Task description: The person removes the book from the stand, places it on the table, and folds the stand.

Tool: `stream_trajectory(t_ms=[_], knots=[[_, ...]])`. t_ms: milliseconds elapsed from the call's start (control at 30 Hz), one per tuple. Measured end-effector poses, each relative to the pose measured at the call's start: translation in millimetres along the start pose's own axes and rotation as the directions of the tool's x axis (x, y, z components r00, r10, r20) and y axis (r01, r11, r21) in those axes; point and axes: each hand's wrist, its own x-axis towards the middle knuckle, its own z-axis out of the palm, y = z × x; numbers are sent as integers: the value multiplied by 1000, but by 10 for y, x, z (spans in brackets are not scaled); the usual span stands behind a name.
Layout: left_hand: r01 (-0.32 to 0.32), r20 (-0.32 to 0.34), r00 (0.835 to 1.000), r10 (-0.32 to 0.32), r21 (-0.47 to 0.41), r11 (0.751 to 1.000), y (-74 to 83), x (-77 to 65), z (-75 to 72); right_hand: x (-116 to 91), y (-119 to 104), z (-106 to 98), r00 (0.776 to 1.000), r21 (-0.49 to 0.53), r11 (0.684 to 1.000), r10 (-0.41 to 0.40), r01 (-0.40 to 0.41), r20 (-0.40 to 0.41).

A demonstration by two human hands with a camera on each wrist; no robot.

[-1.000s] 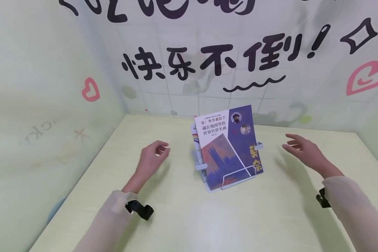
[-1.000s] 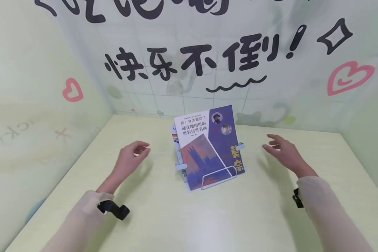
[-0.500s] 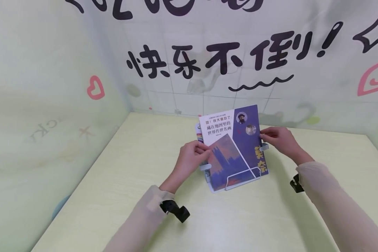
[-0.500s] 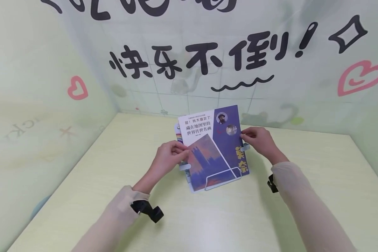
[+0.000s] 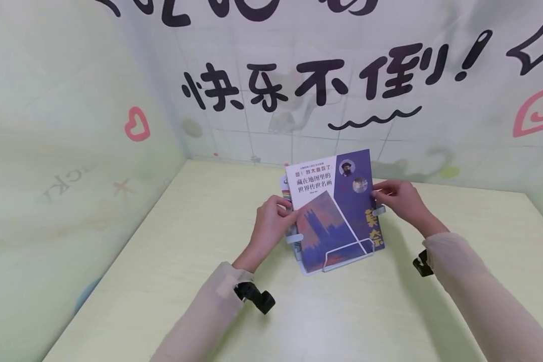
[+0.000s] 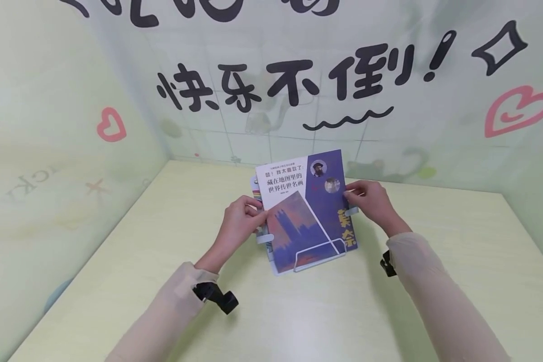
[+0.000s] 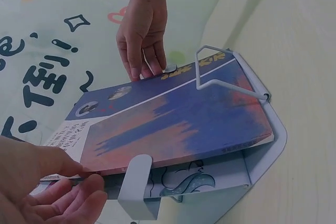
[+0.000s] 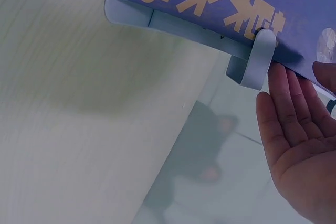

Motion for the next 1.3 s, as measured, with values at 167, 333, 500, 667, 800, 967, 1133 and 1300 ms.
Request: stream_trajectory(t_ms=[167, 333, 500, 667, 800, 967, 1133, 1300], knots=[[-31, 14, 999, 30, 19, 999, -2, 22, 26, 13, 5, 10, 1000, 17, 999, 28, -28, -10], [-56, 10, 998, 56, 77, 995, -4, 25, 83, 14, 2, 32, 999, 16, 999, 44, -43, -20], [-89, -41, 995, 93, 90, 992, -7, -8, 123, 20, 22, 38, 1000, 35, 999, 29, -29, -4], [-150, -100, 983, 152, 27, 988, 10, -41, 137, 5, 26, 33, 1000, 67, 998, 19, -19, 0], [-185, -138, 975, 177, -46, 982, 14, -47, 136, 0, -3, 33, 999, 99, 995, -12, 15, -33], [-236, -159, 964, 215, -133, 963, 15, -48, 129, 4, -37, 54, 998, 165, 986, -18, 27, -55], [-284, -172, 952, 254, -184, 941, 28, -31, 103, -4, -70, 42, 994, 244, 968, -24, 50, -107], [-398, -203, 911, 360, -201, 895, 110, 29, 28, 1, -173, -38, 976, 301, 946, -54, 118, -212]])
